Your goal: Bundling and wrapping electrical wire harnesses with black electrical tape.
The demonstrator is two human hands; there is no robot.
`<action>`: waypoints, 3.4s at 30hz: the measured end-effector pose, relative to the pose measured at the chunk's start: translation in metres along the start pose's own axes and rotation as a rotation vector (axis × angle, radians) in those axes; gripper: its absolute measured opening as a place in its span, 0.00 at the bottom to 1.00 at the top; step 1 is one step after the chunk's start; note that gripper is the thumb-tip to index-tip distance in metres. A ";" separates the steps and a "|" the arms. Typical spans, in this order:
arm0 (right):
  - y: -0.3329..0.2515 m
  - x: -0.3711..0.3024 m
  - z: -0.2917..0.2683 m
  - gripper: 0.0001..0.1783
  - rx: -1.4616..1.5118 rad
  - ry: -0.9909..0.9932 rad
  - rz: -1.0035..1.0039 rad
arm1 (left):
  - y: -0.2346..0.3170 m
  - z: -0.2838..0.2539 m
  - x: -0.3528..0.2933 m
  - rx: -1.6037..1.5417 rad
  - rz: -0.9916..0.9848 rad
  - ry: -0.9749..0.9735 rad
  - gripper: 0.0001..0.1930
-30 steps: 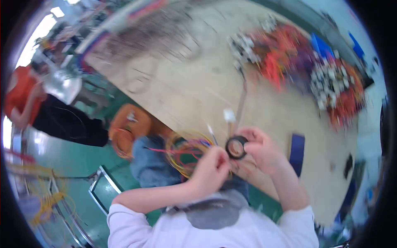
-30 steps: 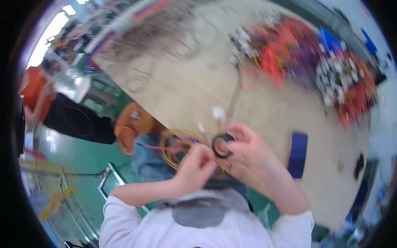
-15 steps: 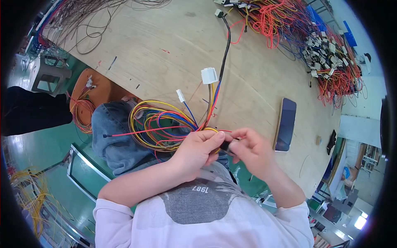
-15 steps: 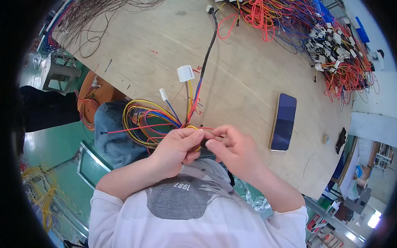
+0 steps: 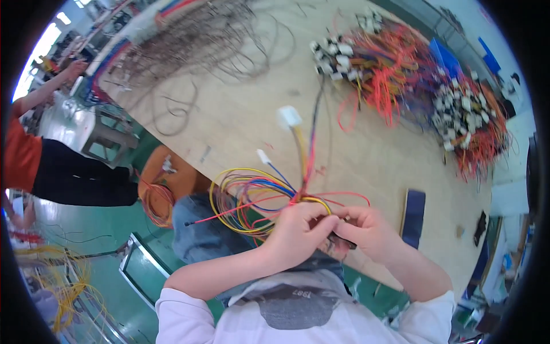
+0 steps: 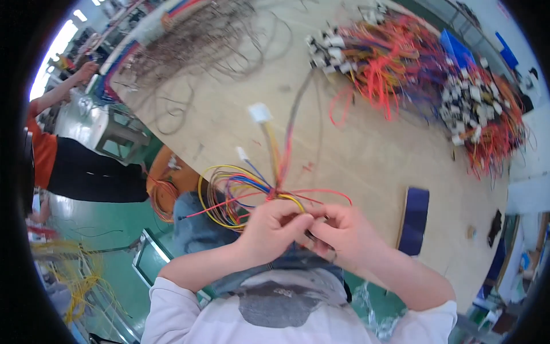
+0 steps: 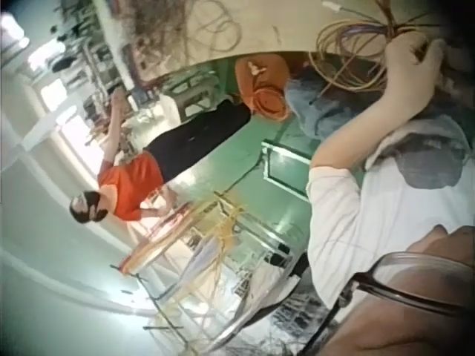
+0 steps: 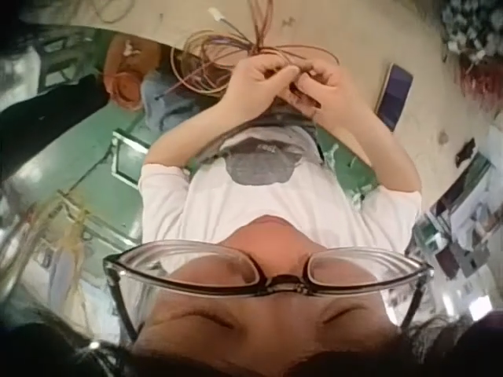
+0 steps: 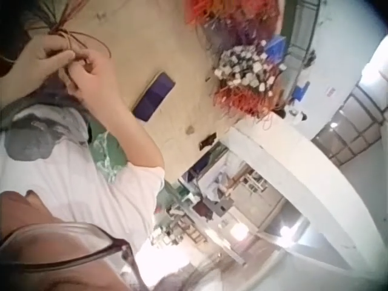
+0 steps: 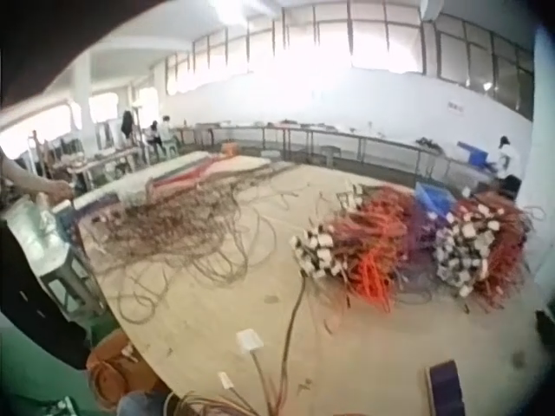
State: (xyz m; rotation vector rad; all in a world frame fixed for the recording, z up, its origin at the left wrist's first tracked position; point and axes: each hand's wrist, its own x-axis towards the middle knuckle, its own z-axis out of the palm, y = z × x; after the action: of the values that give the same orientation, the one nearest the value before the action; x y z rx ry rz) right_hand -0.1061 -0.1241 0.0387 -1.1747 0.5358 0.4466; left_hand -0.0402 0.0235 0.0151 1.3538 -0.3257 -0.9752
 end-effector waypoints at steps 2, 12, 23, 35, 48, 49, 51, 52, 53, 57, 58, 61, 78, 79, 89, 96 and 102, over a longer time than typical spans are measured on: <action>0.009 0.009 -0.012 0.08 -0.007 -0.033 0.103 | -0.007 -0.008 0.010 0.357 0.135 -0.014 0.07; 0.023 0.020 -0.024 0.09 -0.222 -0.192 0.188 | -0.020 -0.029 0.022 0.736 0.145 -0.343 0.15; 0.019 0.020 -0.049 0.03 0.073 -0.426 0.241 | -0.029 -0.020 0.026 -0.304 -0.407 -0.523 0.11; -0.026 -0.037 -0.092 0.01 -1.047 0.505 -0.515 | 0.053 -0.048 0.056 0.661 -0.209 -0.484 0.15; -0.017 0.036 -0.106 0.21 -1.812 0.627 -0.345 | 0.062 -0.049 0.040 2.208 0.528 -0.401 0.06; -0.023 0.032 -0.097 0.20 -1.732 0.716 -0.450 | 0.064 -0.049 0.044 2.279 0.473 -0.459 0.06; -0.034 0.031 -0.082 0.19 -1.650 0.793 -0.560 | 0.064 -0.052 0.057 2.347 0.405 -0.511 0.07; -0.039 0.032 -0.075 0.17 -1.400 0.752 -0.720 | 0.058 -0.051 0.068 2.269 0.777 -0.402 0.09; -0.045 0.035 -0.067 0.15 -1.143 0.700 -0.860 | 0.051 -0.050 0.075 2.149 1.129 -0.283 0.11; -0.065 0.058 -0.030 0.15 -0.822 0.523 -1.249 | 0.037 -0.023 0.069 1.833 1.295 -0.005 0.15; -0.065 0.065 -0.027 0.16 -0.965 0.444 -1.355 | 0.026 -0.024 0.058 1.585 1.298 0.319 0.14; -0.058 0.099 -0.033 0.17 -1.231 0.240 -1.289 | -0.024 -0.030 0.021 1.232 0.941 0.697 0.11; -0.069 0.076 -0.019 0.06 -1.576 -0.223 -0.686 | -0.046 -0.011 -0.006 1.494 0.271 0.751 0.21; -0.064 0.074 -0.016 0.06 -1.591 -0.235 -0.755 | -0.048 -0.008 -0.007 1.420 0.235 0.730 0.21; -0.049 0.021 0.016 0.07 -1.409 -0.254 -0.902 | -0.022 -0.035 -0.064 1.049 0.411 0.484 0.09; -0.078 -0.011 0.061 0.08 -1.099 -0.353 -0.747 | 0.034 -0.058 -0.111 0.379 0.135 0.215 0.13; -0.082 -0.009 0.079 0.08 -1.441 -0.394 -0.993 | 0.074 -0.059 -0.115 0.164 0.094 -0.063 0.06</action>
State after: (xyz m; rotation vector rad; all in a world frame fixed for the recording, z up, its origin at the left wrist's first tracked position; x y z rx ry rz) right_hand -0.0524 -0.0764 0.1277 -2.4118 -0.9220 0.1121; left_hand -0.0360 0.1415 0.1059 1.4446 -0.5225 -0.9295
